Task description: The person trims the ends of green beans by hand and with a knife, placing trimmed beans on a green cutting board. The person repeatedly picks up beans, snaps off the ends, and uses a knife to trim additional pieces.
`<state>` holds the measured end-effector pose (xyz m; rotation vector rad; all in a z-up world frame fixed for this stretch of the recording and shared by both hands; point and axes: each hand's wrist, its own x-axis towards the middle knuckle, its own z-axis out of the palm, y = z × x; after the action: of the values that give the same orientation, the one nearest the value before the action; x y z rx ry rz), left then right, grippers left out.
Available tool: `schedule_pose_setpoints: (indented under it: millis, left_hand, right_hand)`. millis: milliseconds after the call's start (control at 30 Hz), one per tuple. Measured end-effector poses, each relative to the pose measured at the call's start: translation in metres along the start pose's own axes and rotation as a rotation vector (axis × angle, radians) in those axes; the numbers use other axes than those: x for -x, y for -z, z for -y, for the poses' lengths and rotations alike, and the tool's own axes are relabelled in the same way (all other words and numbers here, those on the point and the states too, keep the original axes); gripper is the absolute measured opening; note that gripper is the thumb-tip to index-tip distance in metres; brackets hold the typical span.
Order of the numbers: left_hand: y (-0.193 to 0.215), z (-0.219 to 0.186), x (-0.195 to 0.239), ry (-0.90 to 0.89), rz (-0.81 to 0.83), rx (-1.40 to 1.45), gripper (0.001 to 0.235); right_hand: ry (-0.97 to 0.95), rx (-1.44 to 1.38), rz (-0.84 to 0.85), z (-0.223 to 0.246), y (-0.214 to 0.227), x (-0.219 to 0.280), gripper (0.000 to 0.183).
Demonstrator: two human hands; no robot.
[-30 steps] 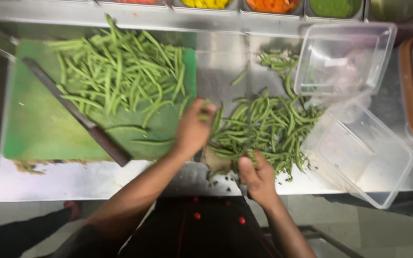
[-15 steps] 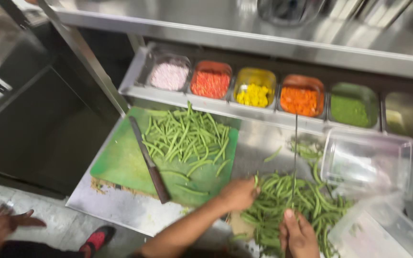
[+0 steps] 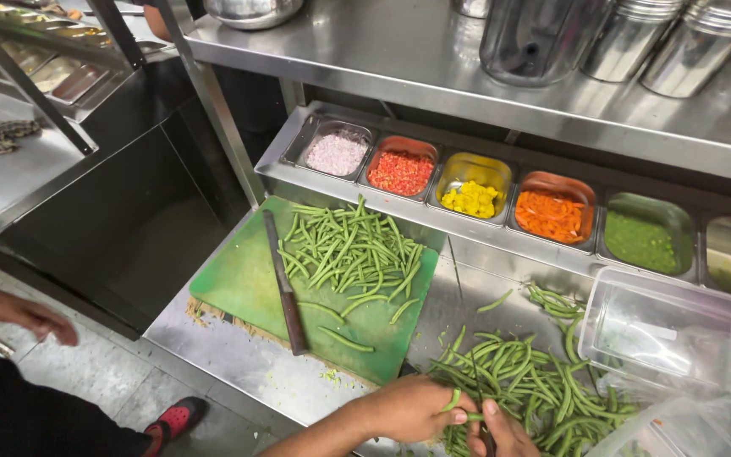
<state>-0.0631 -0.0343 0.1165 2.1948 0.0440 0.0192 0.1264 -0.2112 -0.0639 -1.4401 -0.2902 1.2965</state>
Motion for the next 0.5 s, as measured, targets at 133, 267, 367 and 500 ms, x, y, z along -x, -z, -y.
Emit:
schedule_pose_setpoints:
  millis: [133,267,367,500]
  left_hand:
    - [-0.001,-0.015,-0.006,0.074,0.080,-0.074,0.028]
    - [-0.003,-0.020,-0.013,0.027,0.092,-0.188,0.026]
    - [-0.007,-0.021,-0.017,-0.034,0.053,-0.217,0.024]
    - [-0.013,-0.009,-0.024,0.017,-0.051,-0.230,0.021]
  right_hand:
    - [0.064,-0.007,0.018,0.026,-0.027,0.053,0.058]
    - [0.019,-0.111,-0.012,0.044,-0.037,0.085,0.050]
    - [0.022,-0.102,0.036,0.057,-0.036,0.095,0.046]
    - [0.085,-0.035,-0.006,0.064,-0.036,0.080,0.045]
